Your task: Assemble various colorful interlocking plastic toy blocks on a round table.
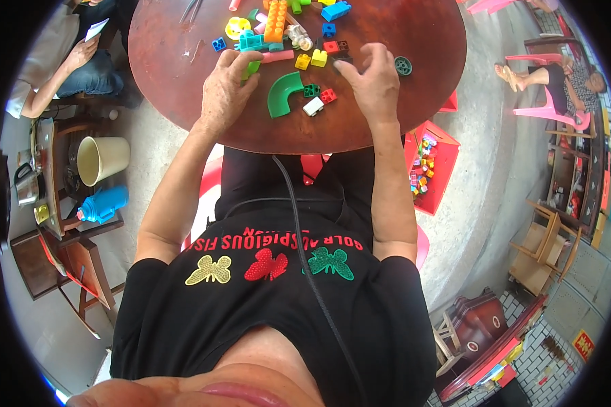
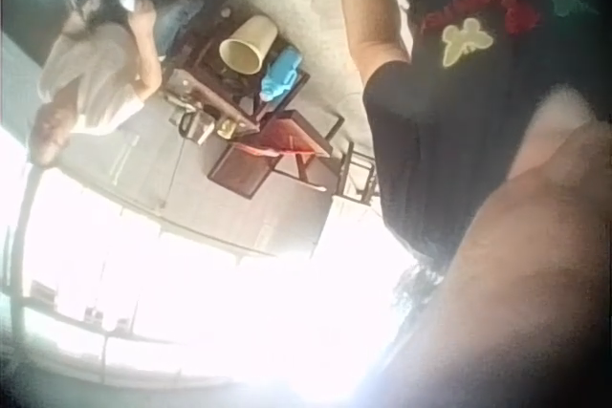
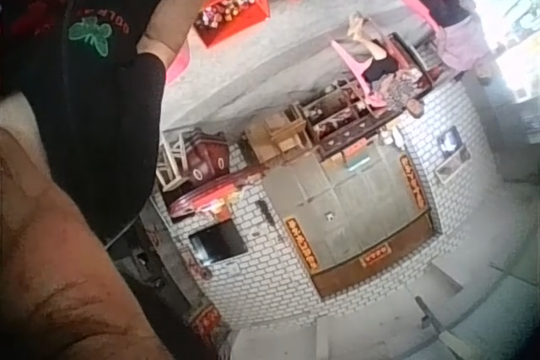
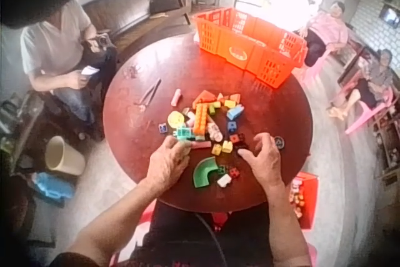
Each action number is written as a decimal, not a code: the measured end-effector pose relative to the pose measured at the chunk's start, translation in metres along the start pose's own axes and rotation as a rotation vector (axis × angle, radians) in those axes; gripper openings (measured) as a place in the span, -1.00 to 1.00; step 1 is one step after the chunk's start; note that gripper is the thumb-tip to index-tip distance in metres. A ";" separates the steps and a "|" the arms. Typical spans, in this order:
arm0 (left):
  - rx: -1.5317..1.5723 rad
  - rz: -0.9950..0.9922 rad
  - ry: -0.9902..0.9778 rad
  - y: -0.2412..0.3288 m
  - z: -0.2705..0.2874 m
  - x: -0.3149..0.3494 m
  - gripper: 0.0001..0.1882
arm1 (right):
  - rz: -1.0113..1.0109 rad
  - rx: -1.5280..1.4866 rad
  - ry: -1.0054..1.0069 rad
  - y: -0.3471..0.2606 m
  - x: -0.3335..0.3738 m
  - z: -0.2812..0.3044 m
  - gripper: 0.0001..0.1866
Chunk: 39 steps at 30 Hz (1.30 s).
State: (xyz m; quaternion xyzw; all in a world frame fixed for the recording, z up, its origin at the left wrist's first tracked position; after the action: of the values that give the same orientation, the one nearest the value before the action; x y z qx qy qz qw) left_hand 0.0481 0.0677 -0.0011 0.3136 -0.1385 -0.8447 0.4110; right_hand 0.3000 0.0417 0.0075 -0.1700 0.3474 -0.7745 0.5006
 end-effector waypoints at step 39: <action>1.750 0.457 0.243 -0.026 -0.032 0.012 -0.46 | 0.781 0.314 -0.185 -0.073 0.093 -0.040 -0.58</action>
State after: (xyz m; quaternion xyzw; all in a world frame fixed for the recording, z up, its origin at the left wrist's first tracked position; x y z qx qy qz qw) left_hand 0.0476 0.0754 -0.0437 0.5651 -0.7443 -0.2974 0.1956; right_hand 0.1866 -0.0076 0.0231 -0.0162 0.2171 -0.5517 0.8051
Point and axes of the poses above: each hand's wrist, its own x-axis away from the middle knuckle, its own z-axis out of the back of the hand, y = z × x, the point moved 9 cm from there along -x, towards the middle knuckle, and after that the axes turned 14 degrees about -z, right-handed, at the moved point
